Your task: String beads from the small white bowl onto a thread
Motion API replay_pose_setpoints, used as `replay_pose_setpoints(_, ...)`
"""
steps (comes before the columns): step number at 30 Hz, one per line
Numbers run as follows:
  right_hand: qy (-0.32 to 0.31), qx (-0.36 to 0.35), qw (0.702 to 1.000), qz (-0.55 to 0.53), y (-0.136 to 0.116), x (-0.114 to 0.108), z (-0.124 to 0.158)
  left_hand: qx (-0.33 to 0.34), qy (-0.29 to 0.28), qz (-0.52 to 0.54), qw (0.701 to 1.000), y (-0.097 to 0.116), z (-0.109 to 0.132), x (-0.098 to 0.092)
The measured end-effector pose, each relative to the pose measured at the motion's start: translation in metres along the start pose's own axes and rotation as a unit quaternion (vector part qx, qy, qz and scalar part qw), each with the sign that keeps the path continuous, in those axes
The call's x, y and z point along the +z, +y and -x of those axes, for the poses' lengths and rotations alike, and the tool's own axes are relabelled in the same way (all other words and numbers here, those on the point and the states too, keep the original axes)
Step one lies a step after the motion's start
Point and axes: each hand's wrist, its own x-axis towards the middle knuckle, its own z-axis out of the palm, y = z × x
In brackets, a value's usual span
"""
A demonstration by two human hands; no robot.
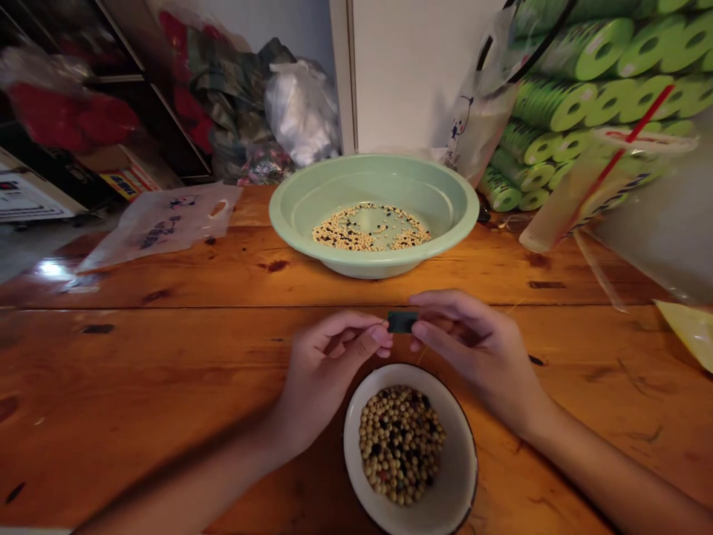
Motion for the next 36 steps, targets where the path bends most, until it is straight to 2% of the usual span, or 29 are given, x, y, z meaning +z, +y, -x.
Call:
replay_pose_setpoints(5, -0.025, 0.053, 0.998, 0.014, 0.004, -0.003, -0.005, -0.021, -0.010, -0.042, 0.999, -0.001, -0.003, -0.002)
replay_pose_setpoints(10, 0.008, 0.082, 0.996, 0.020, 0.014, -0.014, -0.017, -0.037, 0.011, -0.068, 0.997, -0.008, -0.009, -0.003)
replay_pose_setpoints(14, 0.002, 0.097, 0.994, 0.057, 0.026, -0.024, -0.027, -0.036, -0.014, -0.114, 0.993, -0.012, -0.011, -0.005)
replay_pose_setpoints(18, -0.089, 0.132, 0.985, 0.064, 0.030, -0.028, -0.030, -0.034, -0.044, -0.144, 0.988, -0.013, -0.007, -0.003)
replay_pose_setpoints(22, -0.197, 0.169, 0.965, 0.047, 0.022, -0.029, -0.025, -0.043, -0.058, -0.110, 0.991, -0.015, -0.002, 0.000)
replay_pose_setpoints(26, -0.244, 0.158, 0.953, 0.091, 0.009, -0.028, -0.017, -0.068, -0.069, -0.045, 0.994, -0.016, 0.007, 0.002)
replay_pose_setpoints(31, -0.284, 0.173, 0.929, 0.162, -0.002, -0.035, -0.017, -0.055, -0.132, 0.009, 0.990, -0.015, 0.019, 0.002)
replay_pose_setpoints(36, -0.366, 0.284, 0.882, 0.091, -0.014, -0.052, -0.022, -0.070, -0.144, -0.006, 0.987, -0.014, 0.020, 0.001)
